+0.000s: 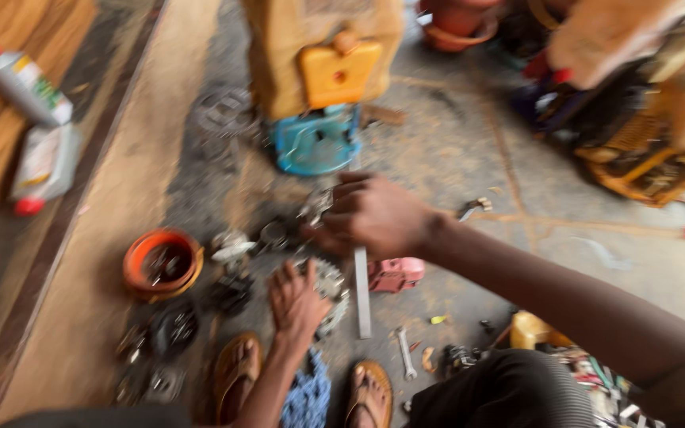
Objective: The person is repairing a small engine. They use a T-handle wrench to loosen and remove a bolt from the engine casing, then use a rag to wipe the inside of the casing and a separate metal part.
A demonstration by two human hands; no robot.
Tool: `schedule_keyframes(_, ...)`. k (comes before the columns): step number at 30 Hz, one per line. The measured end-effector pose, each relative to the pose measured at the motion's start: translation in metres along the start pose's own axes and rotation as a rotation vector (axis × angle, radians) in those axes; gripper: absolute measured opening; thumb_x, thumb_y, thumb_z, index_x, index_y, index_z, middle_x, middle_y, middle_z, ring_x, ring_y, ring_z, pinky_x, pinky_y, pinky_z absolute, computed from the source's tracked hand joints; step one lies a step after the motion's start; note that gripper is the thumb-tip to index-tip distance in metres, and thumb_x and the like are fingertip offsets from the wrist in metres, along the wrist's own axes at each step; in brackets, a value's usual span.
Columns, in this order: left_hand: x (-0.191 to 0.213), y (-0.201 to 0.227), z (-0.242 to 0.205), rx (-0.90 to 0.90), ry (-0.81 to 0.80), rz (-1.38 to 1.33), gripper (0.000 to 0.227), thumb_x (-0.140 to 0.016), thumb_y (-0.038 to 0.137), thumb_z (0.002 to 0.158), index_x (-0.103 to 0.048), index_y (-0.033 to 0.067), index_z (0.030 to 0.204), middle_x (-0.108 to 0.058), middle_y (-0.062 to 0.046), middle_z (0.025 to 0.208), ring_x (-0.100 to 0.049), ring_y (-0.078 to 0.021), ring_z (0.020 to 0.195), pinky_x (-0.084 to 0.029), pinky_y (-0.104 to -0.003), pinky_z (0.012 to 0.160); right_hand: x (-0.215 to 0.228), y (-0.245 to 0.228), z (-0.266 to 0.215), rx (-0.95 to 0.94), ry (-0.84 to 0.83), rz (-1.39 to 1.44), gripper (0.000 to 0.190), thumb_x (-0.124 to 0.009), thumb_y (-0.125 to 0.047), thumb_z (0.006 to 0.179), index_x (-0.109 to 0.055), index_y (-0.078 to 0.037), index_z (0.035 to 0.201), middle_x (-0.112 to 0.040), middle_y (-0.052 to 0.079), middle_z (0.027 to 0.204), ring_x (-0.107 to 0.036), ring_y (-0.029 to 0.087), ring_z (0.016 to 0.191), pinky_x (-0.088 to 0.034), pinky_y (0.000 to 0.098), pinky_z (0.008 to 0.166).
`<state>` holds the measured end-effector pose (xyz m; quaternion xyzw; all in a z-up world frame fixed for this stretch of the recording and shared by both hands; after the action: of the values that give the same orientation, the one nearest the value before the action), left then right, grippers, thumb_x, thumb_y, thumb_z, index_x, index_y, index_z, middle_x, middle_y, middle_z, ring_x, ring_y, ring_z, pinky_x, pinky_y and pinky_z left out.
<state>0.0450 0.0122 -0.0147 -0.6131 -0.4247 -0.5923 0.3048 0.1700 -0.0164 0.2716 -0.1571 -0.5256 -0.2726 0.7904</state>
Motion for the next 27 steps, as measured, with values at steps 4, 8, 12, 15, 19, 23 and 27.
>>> schedule_keyframes(4,-0.002,0.005,0.0,0.05,0.009,-0.015,0.108,-0.087,0.052,0.069,-0.036,0.0086,0.154,-0.039,-0.035,0.148,-0.051,-0.0452,0.131,-0.036,-0.058,0.113,-0.005,-0.001,-0.012,-0.001,0.159,0.01,0.039,-0.071,-0.005,0.096,-0.052,-0.011,0.062,-0.053,0.002,0.058,-0.05,0.018,0.055,-0.048,0.0353,0.064)
schedule_keyframes(8,0.008,0.006,-0.007,0.064,0.081,0.004,0.107,-0.089,0.051,0.064,-0.042,0.0058,0.148,-0.044,-0.032,0.145,-0.055,-0.0432,0.126,-0.042,-0.057,0.107,-0.006,0.003,-0.01,0.015,0.173,-0.051,0.041,-0.068,0.003,0.085,-0.045,-0.012,0.054,-0.047,0.002,0.049,-0.044,0.02,0.046,-0.04,0.036,0.052)
schedule_keyframes(12,0.012,0.01,-0.023,0.055,0.092,-0.103,0.104,-0.09,0.055,0.059,-0.049,0.0053,0.141,-0.057,-0.025,0.128,-0.061,-0.0371,0.109,-0.05,-0.051,0.093,0.002,-0.003,-0.015,0.035,0.225,-0.04,0.019,-0.04,-0.007,0.07,-0.056,-0.001,0.063,-0.052,0.009,0.056,-0.054,0.026,0.054,-0.044,0.0383,0.054)
schedule_keyframes(15,0.019,0.005,-0.016,0.036,0.248,-0.075,0.102,-0.091,0.052,0.052,-0.053,0.0073,0.135,-0.06,-0.022,0.121,-0.062,-0.0343,0.1,-0.051,-0.048,0.085,0.003,-0.004,-0.021,-0.117,0.127,0.001,0.035,-0.048,-0.003,0.095,-0.056,-0.008,0.061,-0.055,0.006,0.06,-0.056,0.024,0.057,-0.055,0.0454,0.066)
schedule_keyframes(19,0.005,0.014,-0.025,0.007,0.17,-0.148,0.095,-0.086,0.047,0.064,-0.052,0.0075,0.144,-0.059,-0.02,0.12,-0.06,-0.0335,0.097,-0.05,-0.047,0.081,0.013,-0.002,-0.03,-0.14,0.052,0.058,0.031,-0.04,0.006,0.087,-0.056,-0.003,0.063,-0.054,0.009,0.061,-0.059,0.028,0.058,-0.053,0.0477,0.067)
schedule_keyframes(23,0.001,0.012,-0.021,-0.03,0.115,-0.093,0.088,-0.08,0.035,0.069,-0.049,0.0107,0.148,-0.058,-0.019,0.127,-0.061,-0.0348,0.103,-0.05,-0.05,0.089,0.008,0.0,-0.028,-0.121,0.019,0.105,0.028,-0.046,0.005,0.082,-0.052,-0.01,0.058,-0.047,0.004,0.056,-0.051,0.022,0.052,-0.048,0.0451,0.064)
schedule_keyframes(27,-0.004,0.02,-0.025,-0.029,0.224,-0.1,0.078,-0.073,0.032,0.069,-0.053,0.0122,0.141,-0.055,-0.022,0.14,-0.061,-0.0432,0.108,-0.048,-0.059,0.092,0.002,-0.008,-0.043,-0.129,0.085,0.046,0.034,-0.044,0.005,0.086,-0.046,-0.011,0.057,-0.045,0.005,0.054,-0.049,0.023,0.05,-0.045,0.043,0.061)
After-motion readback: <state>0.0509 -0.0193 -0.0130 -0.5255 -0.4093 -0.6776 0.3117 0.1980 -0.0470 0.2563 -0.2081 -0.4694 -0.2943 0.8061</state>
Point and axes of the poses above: each hand's wrist, its own z-axis towards the middle knuckle, its own x-axis out of the back of the hand, y = z × x, the point moved 3 cm from there along z, towards the middle knuckle
